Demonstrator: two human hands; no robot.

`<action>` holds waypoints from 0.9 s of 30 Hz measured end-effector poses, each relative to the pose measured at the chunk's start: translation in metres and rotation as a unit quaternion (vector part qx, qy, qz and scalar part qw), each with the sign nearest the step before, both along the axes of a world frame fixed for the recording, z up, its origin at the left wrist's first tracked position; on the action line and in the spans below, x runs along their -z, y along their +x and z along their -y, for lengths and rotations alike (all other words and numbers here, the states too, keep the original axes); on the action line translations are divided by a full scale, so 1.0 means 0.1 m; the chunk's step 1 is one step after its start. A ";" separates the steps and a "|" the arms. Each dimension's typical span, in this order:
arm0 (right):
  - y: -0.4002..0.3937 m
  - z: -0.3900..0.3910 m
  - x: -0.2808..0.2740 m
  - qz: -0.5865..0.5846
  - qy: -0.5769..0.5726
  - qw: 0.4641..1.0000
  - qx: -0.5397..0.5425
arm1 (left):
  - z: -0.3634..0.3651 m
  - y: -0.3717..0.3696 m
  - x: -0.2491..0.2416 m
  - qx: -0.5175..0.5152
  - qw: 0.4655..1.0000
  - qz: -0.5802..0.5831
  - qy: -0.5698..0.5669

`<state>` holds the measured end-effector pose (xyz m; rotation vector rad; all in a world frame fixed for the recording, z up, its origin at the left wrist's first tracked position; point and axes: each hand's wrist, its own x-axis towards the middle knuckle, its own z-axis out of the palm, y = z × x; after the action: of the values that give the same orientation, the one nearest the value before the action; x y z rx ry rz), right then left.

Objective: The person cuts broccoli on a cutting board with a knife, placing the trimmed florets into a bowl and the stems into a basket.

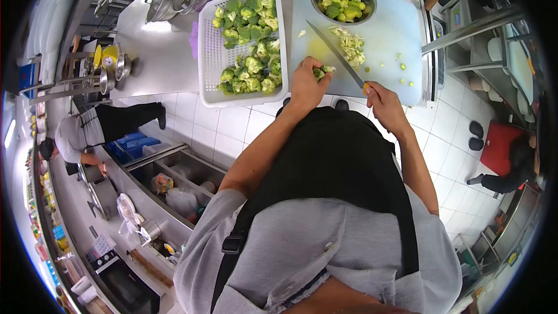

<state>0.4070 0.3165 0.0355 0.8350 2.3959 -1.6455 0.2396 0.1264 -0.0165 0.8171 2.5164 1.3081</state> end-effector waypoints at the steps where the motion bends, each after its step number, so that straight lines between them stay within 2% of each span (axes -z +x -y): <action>1: 0.01 0.03 0.00 0.000 -0.003 1.000 0.003 | 0.02 -0.01 -0.03 0.001 1.000 0.014 -0.006; 6: 0.08 0.12 -0.05 -0.013 -0.037 0.999 0.002 | -0.01 -0.04 -0.01 -0.012 1.000 0.019 -0.007; 11: 0.13 0.11 -0.03 -0.010 -0.009 1.000 -0.025 | -0.05 -0.06 0.16 -0.020 0.999 -0.021 0.018; 17: 0.12 0.04 0.09 -0.035 0.008 0.999 -0.041 | -0.08 -0.15 0.19 -0.003 1.000 0.007 -0.002; 20: 0.07 0.06 0.03 0.007 -0.036 0.999 -0.033 | -0.08 -0.13 0.20 -0.008 1.000 0.008 -0.001; 22: -0.02 0.03 0.08 0.023 -0.048 0.997 -0.049 | -0.08 -0.07 0.11 -0.018 1.000 -0.005 -0.007; 25: -0.13 0.05 0.29 -0.013 -0.046 0.998 -0.042 | -0.05 -0.04 -0.08 0.038 0.997 -0.065 0.019; 26: -0.15 0.03 0.29 -0.016 -0.051 0.998 -0.037 | -0.04 -0.03 -0.43 0.032 0.999 -0.007 -0.019; 27: -0.17 0.02 0.26 -0.011 -0.055 0.998 -0.035 | 0.01 -0.14 -0.51 0.009 1.000 -0.012 -0.001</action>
<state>0.3902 0.3143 0.0097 0.7100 2.2966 -1.7491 0.2253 0.1253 0.0344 0.8584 2.5213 1.2982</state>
